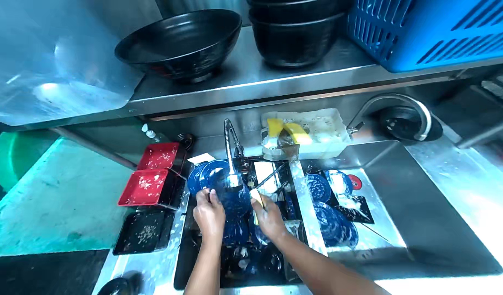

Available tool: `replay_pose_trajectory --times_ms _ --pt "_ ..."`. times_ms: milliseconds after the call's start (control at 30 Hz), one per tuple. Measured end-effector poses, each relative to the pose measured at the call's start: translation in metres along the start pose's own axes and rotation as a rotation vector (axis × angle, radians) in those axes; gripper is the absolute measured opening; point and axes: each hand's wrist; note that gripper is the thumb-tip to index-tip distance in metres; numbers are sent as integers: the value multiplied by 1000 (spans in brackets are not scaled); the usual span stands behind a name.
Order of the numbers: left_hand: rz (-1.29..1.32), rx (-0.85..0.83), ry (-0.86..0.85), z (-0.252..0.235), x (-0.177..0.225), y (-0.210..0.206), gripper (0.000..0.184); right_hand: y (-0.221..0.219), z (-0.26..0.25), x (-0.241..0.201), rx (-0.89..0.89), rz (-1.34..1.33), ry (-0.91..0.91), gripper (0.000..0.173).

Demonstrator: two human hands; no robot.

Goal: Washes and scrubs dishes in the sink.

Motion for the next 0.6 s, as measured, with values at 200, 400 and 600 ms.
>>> replay_pose_trajectory --times_ms 200,400,600 --pt "854 -155 278 16 23 -26 41 -37 -17 -40 -160 428 309 49" --pt "729 -64 221 33 22 -21 30 -34 -41 -13 15 650 121 56" --pt "588 -205 227 25 19 -17 38 -53 -38 -4 2 482 326 50"
Point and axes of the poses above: each hand's wrist, its own z-axis away from the middle knuckle, its own y-axis out of the back of the hand, x = y × z, and after that the axes turned 12 degrees about -x, right-handed
